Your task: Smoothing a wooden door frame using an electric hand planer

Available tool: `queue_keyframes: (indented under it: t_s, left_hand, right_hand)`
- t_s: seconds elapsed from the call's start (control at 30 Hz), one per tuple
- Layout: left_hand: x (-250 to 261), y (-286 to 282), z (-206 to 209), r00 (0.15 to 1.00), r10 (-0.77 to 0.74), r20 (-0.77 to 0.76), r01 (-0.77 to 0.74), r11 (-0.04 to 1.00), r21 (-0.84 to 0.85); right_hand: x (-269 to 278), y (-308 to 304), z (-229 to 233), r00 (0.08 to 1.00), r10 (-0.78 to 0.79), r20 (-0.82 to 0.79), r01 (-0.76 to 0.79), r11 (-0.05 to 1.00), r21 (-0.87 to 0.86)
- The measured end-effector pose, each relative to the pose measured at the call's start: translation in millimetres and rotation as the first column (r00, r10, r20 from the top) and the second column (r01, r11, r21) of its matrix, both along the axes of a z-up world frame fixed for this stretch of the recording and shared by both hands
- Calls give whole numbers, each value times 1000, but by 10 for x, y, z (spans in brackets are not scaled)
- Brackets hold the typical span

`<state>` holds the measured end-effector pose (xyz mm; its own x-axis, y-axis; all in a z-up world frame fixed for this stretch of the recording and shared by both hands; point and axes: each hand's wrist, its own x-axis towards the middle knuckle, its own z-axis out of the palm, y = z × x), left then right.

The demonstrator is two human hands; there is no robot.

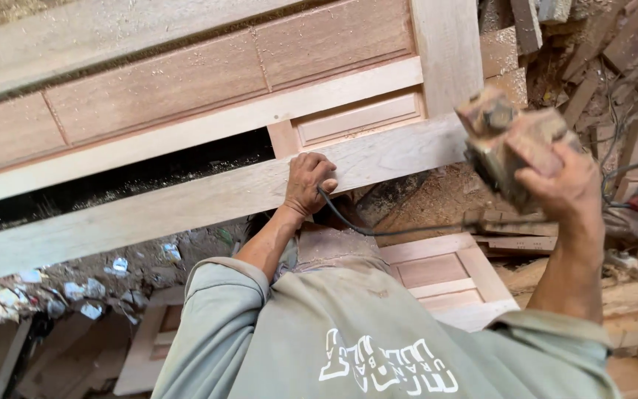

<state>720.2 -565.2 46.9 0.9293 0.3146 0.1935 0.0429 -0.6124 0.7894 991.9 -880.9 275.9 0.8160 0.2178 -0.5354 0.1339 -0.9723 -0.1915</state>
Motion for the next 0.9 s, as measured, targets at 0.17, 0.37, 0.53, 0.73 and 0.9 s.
queue_keyframes:
  t_s: [0.17, 0.37, 0.53, 0.73, 0.9]
  left_hand:
    - [-3, -48, -147, 998, 25, -56, -20, 994, 103]
    - [31, -37, -58, 996, 40, -83, -31, 994, 108]
    - [43, -37, -76, 994, 54, -98, -40, 989, 141]
    - [50, -22, -34, 995, 72, -67, -61, 987, 149]
    - [52, -24, -65, 995, 93, -29, -87, 985, 145]
  right_hand:
    - [979, 628, -85, 906, 395, -155, -420, 886, -196]
    - [1171, 1516, 131, 907, 257, -333, -317, 938, -142]
    - [1355, 1733, -99, 847, 382, -368, -440, 894, -85]
    - [1345, 1953, -199, 803, 411, -430, -486, 870, -76]
    - [1197, 2130, -250, 769, 480, -422, -549, 835, -50]
